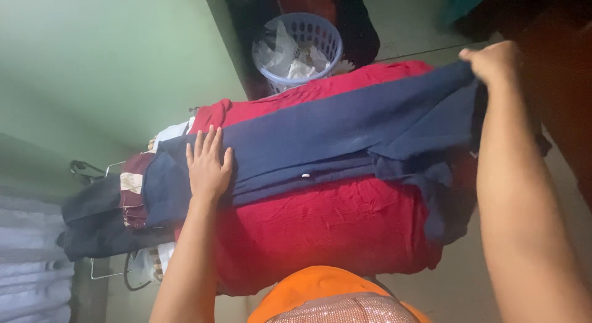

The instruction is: Fold a blue button-down shirt on top of a pile of other clothes.

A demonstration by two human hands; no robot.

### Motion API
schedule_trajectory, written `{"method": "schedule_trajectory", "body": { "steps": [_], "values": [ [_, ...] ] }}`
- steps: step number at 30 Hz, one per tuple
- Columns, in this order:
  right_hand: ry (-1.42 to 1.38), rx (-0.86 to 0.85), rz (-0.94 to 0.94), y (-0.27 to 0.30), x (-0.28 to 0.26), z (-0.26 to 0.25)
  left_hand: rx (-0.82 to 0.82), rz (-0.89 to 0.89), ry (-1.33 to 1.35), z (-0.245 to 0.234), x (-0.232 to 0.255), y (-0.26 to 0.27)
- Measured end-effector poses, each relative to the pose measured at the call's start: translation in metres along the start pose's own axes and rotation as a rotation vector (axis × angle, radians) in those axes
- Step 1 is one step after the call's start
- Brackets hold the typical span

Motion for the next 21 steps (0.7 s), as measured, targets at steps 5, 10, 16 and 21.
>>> {"method": "schedule_trajectory", "body": {
  "steps": [5, 10, 16, 21],
  "values": [
    [-0.740, 0.006, 0.247, -0.094, 0.093, 0.040, -0.008, -0.008, 0.008, -0.001, 0.001, 0.001],
    [-0.716, 0.132, 0.249, -0.036, 0.045, 0.042, -0.002, -0.010, -0.009, 0.002, -0.001, 0.000],
    [-0.852, 0.206, 0.410, -0.046, 0.045, 0.034, -0.026, -0.009, -0.008, 0.003, -0.003, 0.001],
    [-0.771, 0.402, 0.051, -0.071, 0.056, 0.052, 0.016, -0.002, 0.042, 0.007, -0.010, 0.000]
  ]
}}
Point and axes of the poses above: each hand's wrist, its own y-axis away from the middle knuckle, its own z-axis out of the palm, x = y × z, the point moved 3 cm from there along -y, towards the middle knuckle, and after that the axes turned 8 degrees about -z, right-handed, at the moved point
